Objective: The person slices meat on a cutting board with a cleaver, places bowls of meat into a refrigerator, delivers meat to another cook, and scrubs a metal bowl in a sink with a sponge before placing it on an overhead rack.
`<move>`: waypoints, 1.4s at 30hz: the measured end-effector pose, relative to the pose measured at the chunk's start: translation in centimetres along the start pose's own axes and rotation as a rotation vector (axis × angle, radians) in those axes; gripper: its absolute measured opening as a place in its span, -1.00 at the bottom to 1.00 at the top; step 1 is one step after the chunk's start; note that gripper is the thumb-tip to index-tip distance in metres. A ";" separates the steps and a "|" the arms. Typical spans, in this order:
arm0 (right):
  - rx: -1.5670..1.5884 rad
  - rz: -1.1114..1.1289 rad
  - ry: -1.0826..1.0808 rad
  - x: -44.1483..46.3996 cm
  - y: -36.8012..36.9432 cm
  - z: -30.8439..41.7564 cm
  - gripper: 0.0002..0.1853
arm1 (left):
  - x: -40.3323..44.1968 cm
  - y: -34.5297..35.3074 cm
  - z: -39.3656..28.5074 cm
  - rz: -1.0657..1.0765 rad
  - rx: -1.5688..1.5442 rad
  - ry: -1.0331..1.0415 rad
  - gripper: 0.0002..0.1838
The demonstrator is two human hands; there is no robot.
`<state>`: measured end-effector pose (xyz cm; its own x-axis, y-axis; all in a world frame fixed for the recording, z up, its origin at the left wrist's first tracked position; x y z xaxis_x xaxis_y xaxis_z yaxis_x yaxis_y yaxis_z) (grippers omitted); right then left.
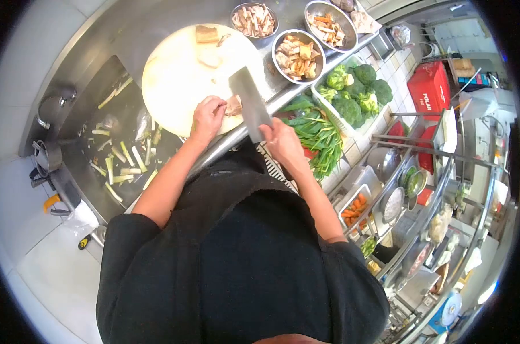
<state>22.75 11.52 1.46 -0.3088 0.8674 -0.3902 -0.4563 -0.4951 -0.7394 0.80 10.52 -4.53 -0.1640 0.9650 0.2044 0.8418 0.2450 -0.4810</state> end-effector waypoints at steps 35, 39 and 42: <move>-0.030 0.373 -0.085 3.7 -0.3 -0.4 -0.48 | 1.2 1.5 -4.5 -0.053 0.237 0.115 -0.80; 0.018 0.387 -0.084 2.8 -2.1 0.0 -0.47 | 1.2 1.1 -5.0 -0.091 0.227 0.150 -0.80; -0.006 0.370 -0.096 1.8 -2.4 0.3 -0.48 | 0.9 1.3 -4.5 -0.059 0.243 0.124 -0.80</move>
<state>23.05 14.27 2.64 -0.5288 0.6215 -0.5780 -0.2943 -0.7730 -0.5620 4.07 11.31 -1.11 -0.1321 0.9334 0.3337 0.6821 0.3299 -0.6527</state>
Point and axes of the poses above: each hand's wrist, its own x-axis towards the middle knuckle, its own y-axis out of the palm, z = x × y, the point moved 10 cm from there along x, towards the middle knuckle, and after that the axes turned 5 degrees about z, right-handed, at the moved point
